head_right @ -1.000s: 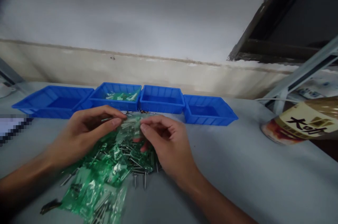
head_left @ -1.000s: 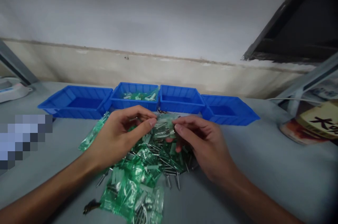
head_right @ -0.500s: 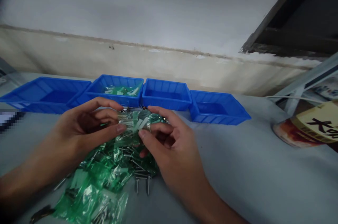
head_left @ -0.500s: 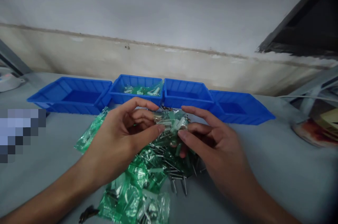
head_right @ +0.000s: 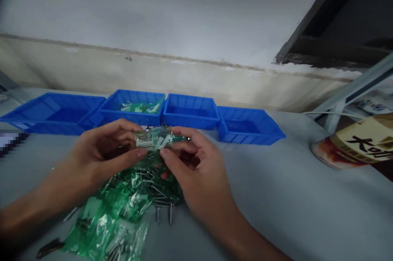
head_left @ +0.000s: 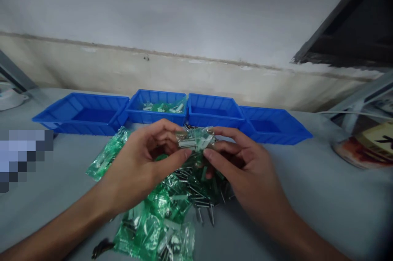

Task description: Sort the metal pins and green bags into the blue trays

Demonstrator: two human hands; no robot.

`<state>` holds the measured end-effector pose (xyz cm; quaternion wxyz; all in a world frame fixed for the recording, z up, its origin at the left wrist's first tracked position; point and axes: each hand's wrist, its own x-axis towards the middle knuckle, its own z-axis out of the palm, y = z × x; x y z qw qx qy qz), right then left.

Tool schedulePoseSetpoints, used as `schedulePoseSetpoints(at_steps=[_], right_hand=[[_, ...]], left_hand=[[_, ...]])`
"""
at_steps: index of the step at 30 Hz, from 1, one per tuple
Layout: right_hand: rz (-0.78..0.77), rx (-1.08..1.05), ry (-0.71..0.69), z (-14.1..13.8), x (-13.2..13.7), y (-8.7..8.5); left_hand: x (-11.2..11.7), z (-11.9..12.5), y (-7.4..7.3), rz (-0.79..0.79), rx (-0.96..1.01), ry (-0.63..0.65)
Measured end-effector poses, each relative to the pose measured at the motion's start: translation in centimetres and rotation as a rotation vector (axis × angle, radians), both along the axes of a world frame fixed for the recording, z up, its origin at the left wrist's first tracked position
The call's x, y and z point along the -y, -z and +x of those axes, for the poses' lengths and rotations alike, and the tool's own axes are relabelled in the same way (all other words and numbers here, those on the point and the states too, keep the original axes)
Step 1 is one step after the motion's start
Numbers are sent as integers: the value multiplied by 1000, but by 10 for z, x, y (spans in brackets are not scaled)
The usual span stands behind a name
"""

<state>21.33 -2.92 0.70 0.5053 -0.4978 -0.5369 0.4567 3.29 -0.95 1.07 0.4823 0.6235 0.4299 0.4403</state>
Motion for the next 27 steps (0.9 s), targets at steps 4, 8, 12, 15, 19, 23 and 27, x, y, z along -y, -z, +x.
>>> schedulePoseSetpoints(at_steps=[4,8,12,15,19,23,27], right_hand=[[77,45,17,1,1,-2],[248,216,64,4,2,-4],[506,532,-27,8,1,0],[578,732,-88,9,-2,5],[516,860,-125,12,-6,6],[408,904,-188,13,-6,3],[392,927,-222,13,-7,3]], left_hand=[[-6,-6,-6,74,-20,-101],[-26,-24,-12,346,-89,-435],[-49,-49,-8,544,-279,-599],[-59,-59,-3,678,-558,-598],[-62,-57,2,752,-877,-412],[-57,-49,5,712,-1050,-287],[-53,-48,6,672,-1155,-277]])
